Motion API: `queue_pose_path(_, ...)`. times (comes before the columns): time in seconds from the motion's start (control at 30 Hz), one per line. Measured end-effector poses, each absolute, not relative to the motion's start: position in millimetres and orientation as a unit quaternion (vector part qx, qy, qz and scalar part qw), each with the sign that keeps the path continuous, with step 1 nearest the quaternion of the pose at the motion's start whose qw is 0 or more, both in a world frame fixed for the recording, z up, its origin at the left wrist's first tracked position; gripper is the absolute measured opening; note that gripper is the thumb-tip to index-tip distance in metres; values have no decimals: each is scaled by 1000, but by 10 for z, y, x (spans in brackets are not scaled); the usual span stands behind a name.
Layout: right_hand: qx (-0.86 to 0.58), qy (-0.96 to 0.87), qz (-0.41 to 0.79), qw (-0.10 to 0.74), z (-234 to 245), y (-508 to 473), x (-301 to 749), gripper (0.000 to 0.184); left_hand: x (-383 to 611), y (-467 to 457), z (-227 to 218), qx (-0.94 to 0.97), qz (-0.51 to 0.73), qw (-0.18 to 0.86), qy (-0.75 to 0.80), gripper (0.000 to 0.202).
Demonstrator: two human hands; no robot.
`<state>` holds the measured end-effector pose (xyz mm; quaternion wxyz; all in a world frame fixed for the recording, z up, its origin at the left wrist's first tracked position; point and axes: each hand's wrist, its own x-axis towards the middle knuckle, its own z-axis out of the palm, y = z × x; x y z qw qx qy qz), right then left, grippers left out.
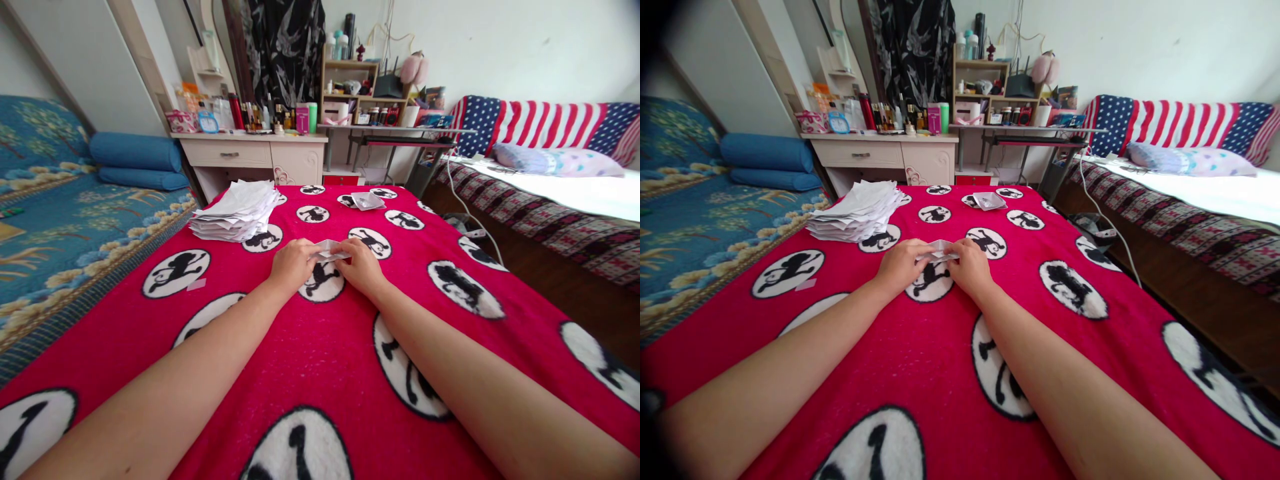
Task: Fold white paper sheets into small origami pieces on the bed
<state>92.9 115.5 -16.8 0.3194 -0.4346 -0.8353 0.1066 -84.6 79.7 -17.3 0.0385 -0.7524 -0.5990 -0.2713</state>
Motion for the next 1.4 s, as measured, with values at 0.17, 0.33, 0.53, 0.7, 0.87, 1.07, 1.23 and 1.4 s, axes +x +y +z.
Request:
queue_pose_path(0.17,-447,-839,91,296,-148,1139,926,26,-859,814,-162,-747,-259,38,-612,25)
queue_pose_path(0.33,-444,-841,84,298,-141,1128,926,25,-860,804,-157,-752,-246,50,-610,25)
queue_pose_path(0.53,-438,-822,107,347,-152,1128,959,30,-895,812,-168,-739,-345,24,-578,23)
queue_pose_path(0.7,-470,-799,101,360,-158,1147,984,25,-958,835,-150,-732,-422,16,-535,16)
queue_pose_path(0.87,-512,-773,104,360,-160,1173,992,20,-1047,874,-171,-768,-411,-24,-490,16)
queue_pose_path(1.07,-503,-782,108,353,-135,1173,998,12,-1082,918,-195,-765,-405,-18,-500,5)
queue_pose_path(1.23,-494,-755,122,414,-128,1173,1004,17,-1070,884,-145,-734,-423,13,-531,12)
queue_pose_path(1.4,-469,-740,167,453,-149,1190,1013,17,-1031,858,-134,-697,-455,-43,-553,13)
